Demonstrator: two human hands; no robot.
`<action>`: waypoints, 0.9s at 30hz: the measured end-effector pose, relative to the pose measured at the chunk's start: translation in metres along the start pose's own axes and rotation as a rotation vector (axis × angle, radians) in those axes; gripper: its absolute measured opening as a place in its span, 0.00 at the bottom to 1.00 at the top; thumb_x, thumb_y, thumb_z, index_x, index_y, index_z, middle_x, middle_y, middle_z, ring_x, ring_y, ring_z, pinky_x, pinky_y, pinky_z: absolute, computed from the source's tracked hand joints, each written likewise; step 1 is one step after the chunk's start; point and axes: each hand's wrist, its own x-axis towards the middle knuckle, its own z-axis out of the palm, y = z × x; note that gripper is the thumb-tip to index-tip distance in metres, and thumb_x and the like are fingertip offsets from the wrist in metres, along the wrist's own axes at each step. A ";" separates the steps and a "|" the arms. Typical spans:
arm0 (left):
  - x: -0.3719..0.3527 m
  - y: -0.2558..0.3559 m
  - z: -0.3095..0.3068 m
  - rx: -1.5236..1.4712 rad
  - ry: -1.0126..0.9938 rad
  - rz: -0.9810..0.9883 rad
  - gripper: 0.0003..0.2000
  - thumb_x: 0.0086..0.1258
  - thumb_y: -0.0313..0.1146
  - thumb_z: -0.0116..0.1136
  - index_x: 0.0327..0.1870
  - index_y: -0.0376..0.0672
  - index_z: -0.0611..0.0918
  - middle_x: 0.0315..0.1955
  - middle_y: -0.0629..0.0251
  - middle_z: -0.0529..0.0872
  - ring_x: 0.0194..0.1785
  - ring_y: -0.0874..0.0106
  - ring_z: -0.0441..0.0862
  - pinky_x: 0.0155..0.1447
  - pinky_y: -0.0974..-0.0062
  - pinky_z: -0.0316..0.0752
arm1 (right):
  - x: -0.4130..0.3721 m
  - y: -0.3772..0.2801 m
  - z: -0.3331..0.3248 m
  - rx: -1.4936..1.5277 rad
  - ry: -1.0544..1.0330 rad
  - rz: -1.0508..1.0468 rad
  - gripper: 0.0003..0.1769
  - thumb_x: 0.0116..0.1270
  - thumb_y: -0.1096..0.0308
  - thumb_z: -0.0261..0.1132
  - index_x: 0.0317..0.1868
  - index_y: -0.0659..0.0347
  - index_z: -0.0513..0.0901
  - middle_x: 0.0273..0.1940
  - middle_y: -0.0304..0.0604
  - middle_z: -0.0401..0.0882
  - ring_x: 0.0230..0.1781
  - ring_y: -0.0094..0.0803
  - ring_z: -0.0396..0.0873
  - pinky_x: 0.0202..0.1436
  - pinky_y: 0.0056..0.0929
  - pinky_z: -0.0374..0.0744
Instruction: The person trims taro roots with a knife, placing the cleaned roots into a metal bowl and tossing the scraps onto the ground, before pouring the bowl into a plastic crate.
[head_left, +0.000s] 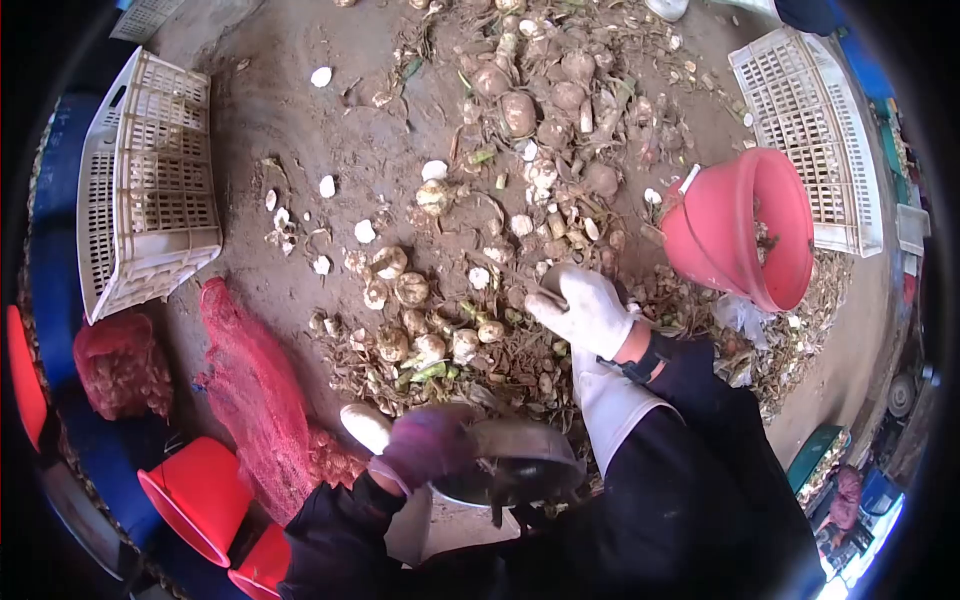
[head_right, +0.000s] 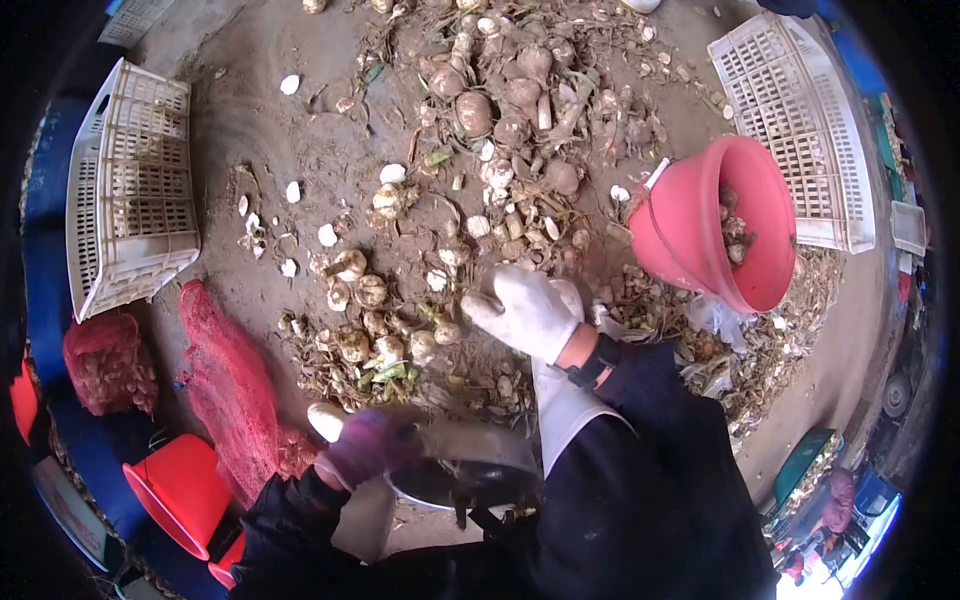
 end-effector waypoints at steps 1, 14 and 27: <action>0.005 -0.006 -0.005 0.115 0.082 -0.056 0.15 0.58 0.36 0.58 0.47 0.46 0.82 0.37 0.54 0.85 0.41 0.57 0.83 0.44 0.62 0.77 | 0.000 -0.003 0.001 -0.022 0.016 0.000 0.19 0.62 0.53 0.64 0.27 0.62 0.76 0.25 0.53 0.76 0.29 0.52 0.78 0.31 0.46 0.75; 0.091 -0.005 -0.059 0.326 0.627 -0.058 0.17 0.57 0.32 0.60 0.49 0.44 0.76 0.44 0.54 0.78 0.43 0.56 0.81 0.46 0.64 0.78 | 0.000 0.002 0.001 -0.025 0.022 0.111 0.18 0.61 0.50 0.65 0.30 0.59 0.80 0.27 0.50 0.79 0.30 0.48 0.80 0.32 0.43 0.77; 0.216 -0.001 -0.131 0.339 0.659 -0.224 0.26 0.54 0.34 0.64 0.57 0.48 0.75 0.56 0.50 0.73 0.56 0.52 0.75 0.57 0.59 0.73 | -0.001 0.007 -0.011 0.131 0.128 0.204 0.18 0.62 0.50 0.65 0.32 0.59 0.82 0.30 0.49 0.79 0.32 0.49 0.80 0.33 0.41 0.76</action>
